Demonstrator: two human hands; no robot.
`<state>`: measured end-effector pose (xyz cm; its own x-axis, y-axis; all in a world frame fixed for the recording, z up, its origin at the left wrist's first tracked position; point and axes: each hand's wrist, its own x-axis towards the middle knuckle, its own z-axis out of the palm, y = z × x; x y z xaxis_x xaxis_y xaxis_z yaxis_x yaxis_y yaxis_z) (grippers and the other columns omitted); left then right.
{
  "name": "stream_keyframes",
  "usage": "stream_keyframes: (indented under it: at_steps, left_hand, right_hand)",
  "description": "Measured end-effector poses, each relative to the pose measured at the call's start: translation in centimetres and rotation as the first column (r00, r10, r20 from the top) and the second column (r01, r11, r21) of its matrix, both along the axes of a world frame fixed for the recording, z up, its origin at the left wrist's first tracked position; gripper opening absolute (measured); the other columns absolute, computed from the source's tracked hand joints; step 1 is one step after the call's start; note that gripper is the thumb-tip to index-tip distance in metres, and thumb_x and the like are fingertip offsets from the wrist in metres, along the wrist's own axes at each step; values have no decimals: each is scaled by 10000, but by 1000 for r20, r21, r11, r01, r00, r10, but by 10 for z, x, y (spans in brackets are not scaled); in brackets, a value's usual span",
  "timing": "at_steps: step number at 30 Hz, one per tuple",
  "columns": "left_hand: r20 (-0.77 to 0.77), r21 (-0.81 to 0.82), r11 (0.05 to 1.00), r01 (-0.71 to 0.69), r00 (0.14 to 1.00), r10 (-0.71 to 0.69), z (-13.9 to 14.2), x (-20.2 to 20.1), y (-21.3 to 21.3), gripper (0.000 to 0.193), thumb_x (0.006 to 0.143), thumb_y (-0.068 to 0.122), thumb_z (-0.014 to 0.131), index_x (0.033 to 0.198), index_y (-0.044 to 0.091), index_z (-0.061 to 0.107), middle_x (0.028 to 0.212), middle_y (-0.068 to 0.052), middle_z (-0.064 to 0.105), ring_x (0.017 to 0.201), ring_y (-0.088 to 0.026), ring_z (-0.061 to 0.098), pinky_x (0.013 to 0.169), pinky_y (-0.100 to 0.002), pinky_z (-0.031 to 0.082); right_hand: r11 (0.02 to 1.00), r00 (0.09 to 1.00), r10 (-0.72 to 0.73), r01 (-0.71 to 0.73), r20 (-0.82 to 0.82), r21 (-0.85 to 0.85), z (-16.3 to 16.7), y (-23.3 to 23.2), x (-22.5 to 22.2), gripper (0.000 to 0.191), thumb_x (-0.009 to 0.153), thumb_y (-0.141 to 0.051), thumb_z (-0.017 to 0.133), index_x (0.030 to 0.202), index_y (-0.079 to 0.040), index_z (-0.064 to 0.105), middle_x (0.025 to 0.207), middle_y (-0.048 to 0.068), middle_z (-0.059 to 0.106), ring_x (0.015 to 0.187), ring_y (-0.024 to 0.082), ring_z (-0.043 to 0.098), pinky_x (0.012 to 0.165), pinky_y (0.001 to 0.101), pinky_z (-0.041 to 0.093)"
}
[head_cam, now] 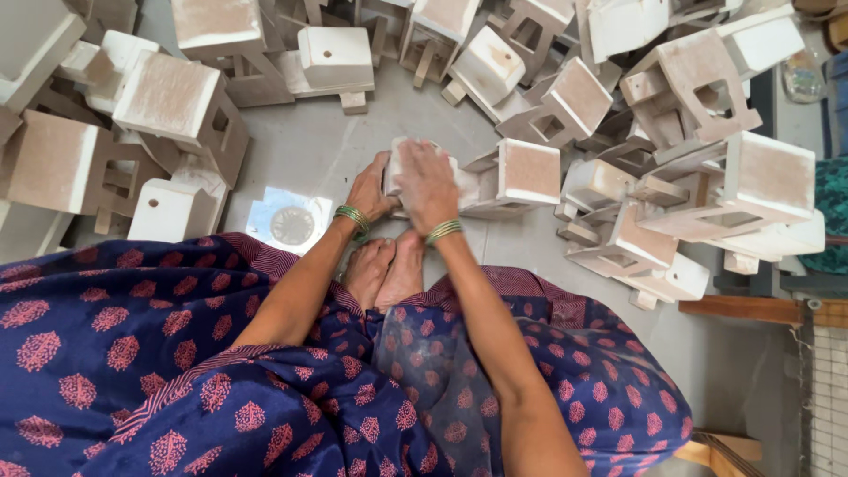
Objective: The person sits on the floor among many small unfinished wooden stool parts and wipes each piece with a cloth, turning pieces over to wipe different sides, then sets the wiped pieces aside in a pile.
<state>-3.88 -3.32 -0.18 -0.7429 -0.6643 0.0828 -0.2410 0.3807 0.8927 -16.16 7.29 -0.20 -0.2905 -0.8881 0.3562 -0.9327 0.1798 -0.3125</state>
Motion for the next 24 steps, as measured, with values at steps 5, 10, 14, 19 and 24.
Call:
stream_keyframes:
  at_steps: [5,10,14,19,24]
  left_hand:
    - [17,99,995,1,1000,-3,9,0,2,871,636,244,862,1384,101,440,1182,-262,676,1116,-443,649,953,-470,510]
    - [-101,61,998,33,995,-27,6,-2,1,668,888,286,767,1444,109,443,1301,-246,668,1194,-451,639,979,-473,517]
    - [-57,97,995,0,998,6,10,1,7,705,783,238,781,1407,137,469,1174,-240,712,1121,-446,675,927,-467,541]
    - [-14,140,989,-52,998,54,21,-2,18,727,777,222,822,1393,137,447,1146,-258,698,1105,-460,658,921,-480,523]
    - [210,219,967,-130,974,83,13,-5,19,732,800,-2,584,1476,106,326,1097,-348,692,1150,-523,616,949,-533,489]
  right_hand:
    - [976,977,-204,198,61,95,-3,-11,-17,569,1020,-298,569,1504,-17,464,1564,213,459,1506,412,337,1234,493,271]
    - [995,997,-58,62,-57,76,-12,-33,24,623,985,-325,592,1498,-10,434,1563,209,431,1494,384,323,1223,543,219]
    - [1000,1000,-10,10,0,-17,3,-15,-6,469,1001,-293,547,1394,-39,577,1448,169,577,1395,366,480,1174,501,355]
    - [850,939,-336,269,72,453,16,-32,-47,360,1042,-401,480,1148,-153,720,1239,132,707,1186,369,629,988,532,490]
    - [795,956,-288,209,52,569,17,-88,-20,402,923,-446,549,1149,-165,725,1227,159,699,1145,395,647,977,534,493]
